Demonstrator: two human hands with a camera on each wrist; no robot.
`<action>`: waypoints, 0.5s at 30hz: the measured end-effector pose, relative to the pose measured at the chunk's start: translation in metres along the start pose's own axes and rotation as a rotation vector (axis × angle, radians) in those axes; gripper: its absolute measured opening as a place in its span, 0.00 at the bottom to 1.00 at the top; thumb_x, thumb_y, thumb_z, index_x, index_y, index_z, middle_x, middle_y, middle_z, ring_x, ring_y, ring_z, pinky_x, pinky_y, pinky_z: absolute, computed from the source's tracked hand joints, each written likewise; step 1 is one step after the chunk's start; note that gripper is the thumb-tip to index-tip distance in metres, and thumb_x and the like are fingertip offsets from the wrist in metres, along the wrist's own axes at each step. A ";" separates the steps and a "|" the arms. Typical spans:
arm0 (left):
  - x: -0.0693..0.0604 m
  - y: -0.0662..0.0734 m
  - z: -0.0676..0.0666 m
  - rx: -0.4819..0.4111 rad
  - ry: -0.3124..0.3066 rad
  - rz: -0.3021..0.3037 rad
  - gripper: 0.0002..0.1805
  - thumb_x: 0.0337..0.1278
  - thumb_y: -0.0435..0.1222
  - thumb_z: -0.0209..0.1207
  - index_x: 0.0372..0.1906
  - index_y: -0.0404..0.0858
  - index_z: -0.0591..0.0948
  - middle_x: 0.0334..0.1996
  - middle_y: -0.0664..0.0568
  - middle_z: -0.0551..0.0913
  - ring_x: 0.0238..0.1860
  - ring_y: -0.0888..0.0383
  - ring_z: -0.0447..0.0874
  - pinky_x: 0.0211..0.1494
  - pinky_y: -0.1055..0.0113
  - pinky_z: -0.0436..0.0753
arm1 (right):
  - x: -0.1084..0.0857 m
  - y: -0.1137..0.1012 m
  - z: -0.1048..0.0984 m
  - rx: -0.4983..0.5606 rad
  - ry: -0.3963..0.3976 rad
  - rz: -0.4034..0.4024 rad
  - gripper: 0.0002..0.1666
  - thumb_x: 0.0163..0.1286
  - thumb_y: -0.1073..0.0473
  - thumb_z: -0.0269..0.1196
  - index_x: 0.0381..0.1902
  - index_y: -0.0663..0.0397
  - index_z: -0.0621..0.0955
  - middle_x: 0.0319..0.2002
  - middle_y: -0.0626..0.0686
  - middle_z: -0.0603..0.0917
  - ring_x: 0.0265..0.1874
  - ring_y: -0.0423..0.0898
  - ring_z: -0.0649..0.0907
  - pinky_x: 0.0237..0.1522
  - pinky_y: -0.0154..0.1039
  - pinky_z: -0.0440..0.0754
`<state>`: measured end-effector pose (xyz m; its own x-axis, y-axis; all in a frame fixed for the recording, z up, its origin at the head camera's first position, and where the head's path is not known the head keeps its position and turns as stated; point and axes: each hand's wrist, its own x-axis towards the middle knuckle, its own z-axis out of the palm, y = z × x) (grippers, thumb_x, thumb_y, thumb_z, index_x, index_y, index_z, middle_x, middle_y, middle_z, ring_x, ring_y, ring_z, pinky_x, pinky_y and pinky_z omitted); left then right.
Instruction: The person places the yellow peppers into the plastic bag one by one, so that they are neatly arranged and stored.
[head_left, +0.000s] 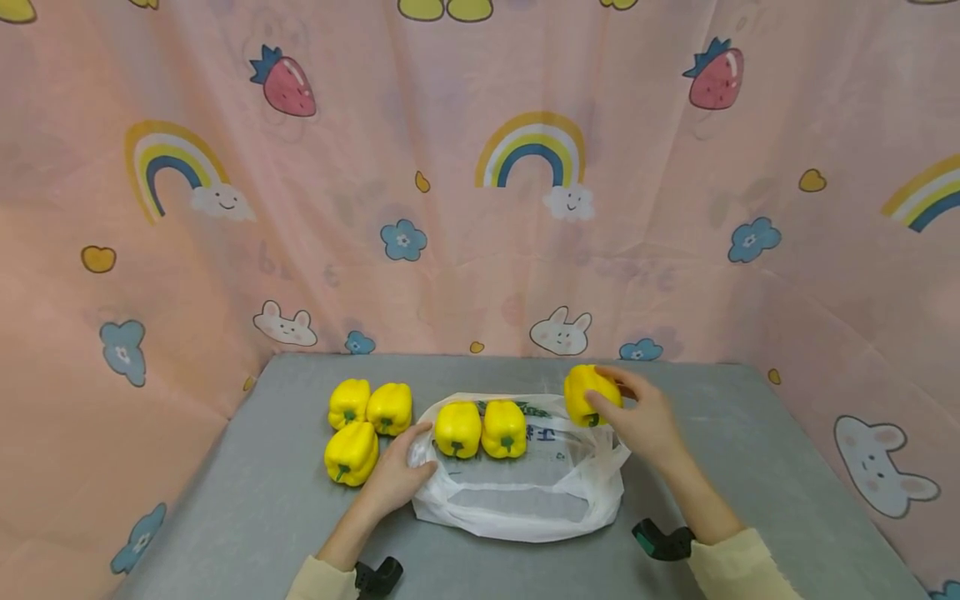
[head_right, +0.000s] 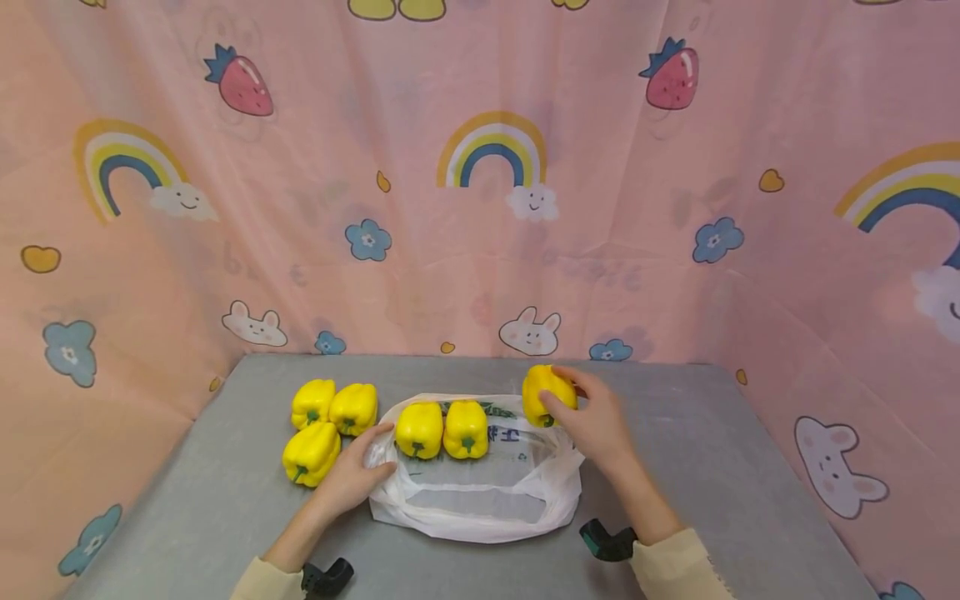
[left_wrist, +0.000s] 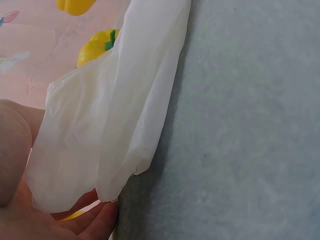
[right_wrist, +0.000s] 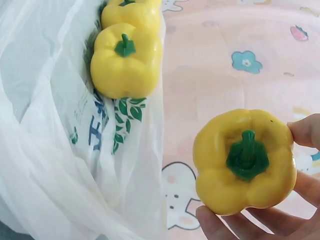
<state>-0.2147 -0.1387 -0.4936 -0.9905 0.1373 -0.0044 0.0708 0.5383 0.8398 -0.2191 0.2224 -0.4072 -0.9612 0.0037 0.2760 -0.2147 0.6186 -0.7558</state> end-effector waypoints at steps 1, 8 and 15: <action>0.000 0.000 0.000 -0.002 0.000 0.003 0.32 0.63 0.35 0.65 0.72 0.40 0.72 0.73 0.37 0.67 0.73 0.36 0.62 0.69 0.32 0.63 | 0.000 0.000 0.002 0.007 -0.009 0.004 0.32 0.74 0.47 0.64 0.68 0.59 0.75 0.64 0.64 0.76 0.59 0.62 0.76 0.52 0.55 0.82; -0.001 0.000 -0.001 -0.004 -0.004 0.011 0.32 0.63 0.35 0.65 0.71 0.41 0.72 0.72 0.38 0.68 0.73 0.37 0.62 0.70 0.33 0.63 | 0.003 0.001 0.017 0.025 -0.040 0.010 0.32 0.73 0.48 0.65 0.68 0.58 0.76 0.64 0.64 0.76 0.60 0.63 0.75 0.54 0.58 0.82; -0.001 0.000 -0.001 0.003 -0.007 0.014 0.31 0.63 0.35 0.65 0.71 0.41 0.72 0.72 0.38 0.68 0.73 0.37 0.62 0.70 0.33 0.63 | 0.003 0.003 0.034 0.019 -0.081 0.043 0.32 0.73 0.47 0.65 0.68 0.58 0.76 0.65 0.63 0.76 0.59 0.62 0.76 0.56 0.57 0.81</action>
<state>-0.2140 -0.1398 -0.4924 -0.9886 0.1505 0.0037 0.0852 0.5386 0.8383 -0.2288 0.1976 -0.4285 -0.9802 -0.0345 0.1948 -0.1757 0.6044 -0.7771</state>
